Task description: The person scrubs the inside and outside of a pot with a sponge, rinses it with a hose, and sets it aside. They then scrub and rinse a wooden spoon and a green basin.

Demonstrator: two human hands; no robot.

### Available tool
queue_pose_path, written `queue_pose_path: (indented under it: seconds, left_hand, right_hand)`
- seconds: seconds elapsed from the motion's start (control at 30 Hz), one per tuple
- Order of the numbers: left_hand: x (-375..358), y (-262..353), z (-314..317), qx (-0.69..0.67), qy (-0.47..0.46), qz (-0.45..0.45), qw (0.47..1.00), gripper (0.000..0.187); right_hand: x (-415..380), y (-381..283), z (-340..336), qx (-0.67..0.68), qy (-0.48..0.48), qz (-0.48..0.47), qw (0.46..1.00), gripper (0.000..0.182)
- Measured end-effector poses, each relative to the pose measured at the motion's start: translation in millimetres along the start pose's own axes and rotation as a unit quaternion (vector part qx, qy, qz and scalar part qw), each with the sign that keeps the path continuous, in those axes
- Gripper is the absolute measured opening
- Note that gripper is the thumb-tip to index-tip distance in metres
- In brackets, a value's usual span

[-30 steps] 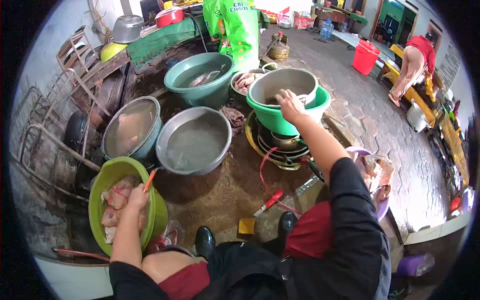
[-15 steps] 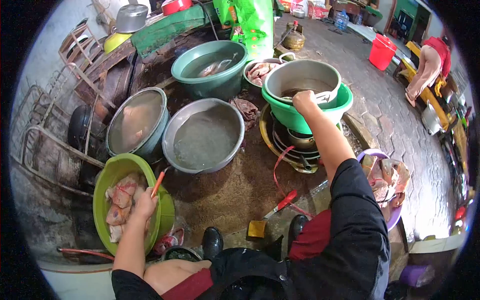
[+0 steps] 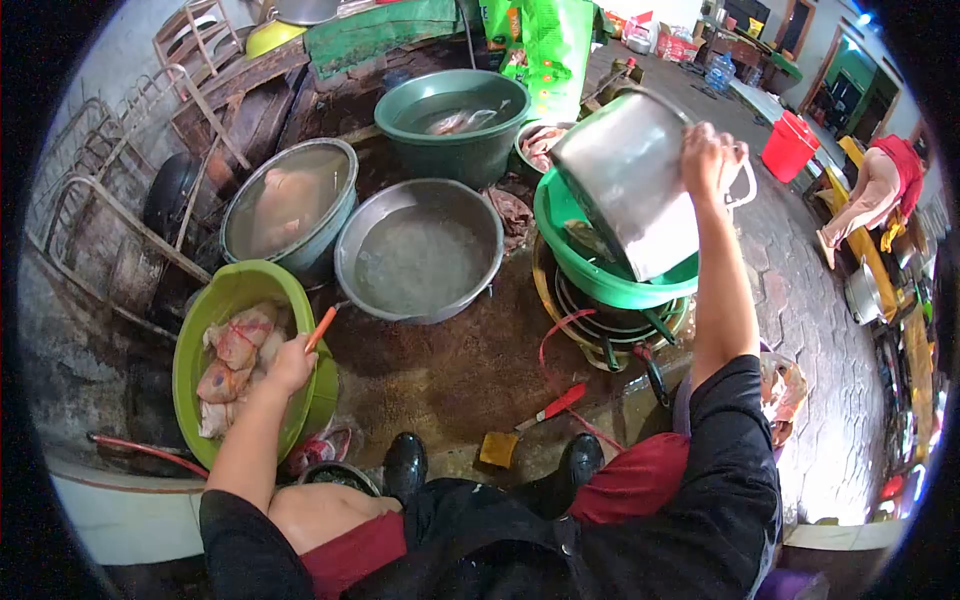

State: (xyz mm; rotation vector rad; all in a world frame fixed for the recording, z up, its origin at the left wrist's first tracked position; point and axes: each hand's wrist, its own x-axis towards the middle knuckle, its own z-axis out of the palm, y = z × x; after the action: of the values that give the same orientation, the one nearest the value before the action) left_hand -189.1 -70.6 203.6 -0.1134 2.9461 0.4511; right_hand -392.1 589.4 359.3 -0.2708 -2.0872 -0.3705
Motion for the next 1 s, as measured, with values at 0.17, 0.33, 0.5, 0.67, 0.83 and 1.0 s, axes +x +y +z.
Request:
queue_pose_path:
  seconds: [0.17,0.33,0.5,0.67,0.83,1.0]
  left_hand:
    - [0.8,-0.9,2.2,-0.025,0.003,0.002,1.000,0.032]
    - [3.3,-3.7,4.0,0.009,-0.009,0.007,1.000,0.028]
    - [2.2,-8.5,4.7,0.002,-0.016,0.028,0.999,0.028]
    - [-2.6,-10.0,-1.3,-0.004,-0.010,0.031,0.999,0.029]
    - [-2.4,-11.4,-1.0,0.019,-0.023,0.031,0.999,0.029]
    - [-8.5,-2.6,-9.4,0.021,-0.049,0.040,0.998,0.030]
  right_hand:
    - [33.8,0.1,-77.7,0.028,0.049,0.025,0.998,0.026]
    - [28.4,-32.9,-184.5,0.212,0.099,-0.059,0.971,0.022]
    - [9.1,-64.5,-246.7,0.330,0.111,-0.180,0.920,0.015]
    - [-6.6,-97.5,-259.6,0.406,0.015,-0.224,0.886,0.018]
    - [-47.7,-140.9,-220.9,0.498,-0.172,-0.273,0.805,0.026]
    - [-125.0,-182.1,-158.2,0.543,-0.418,-0.175,0.707,0.033]
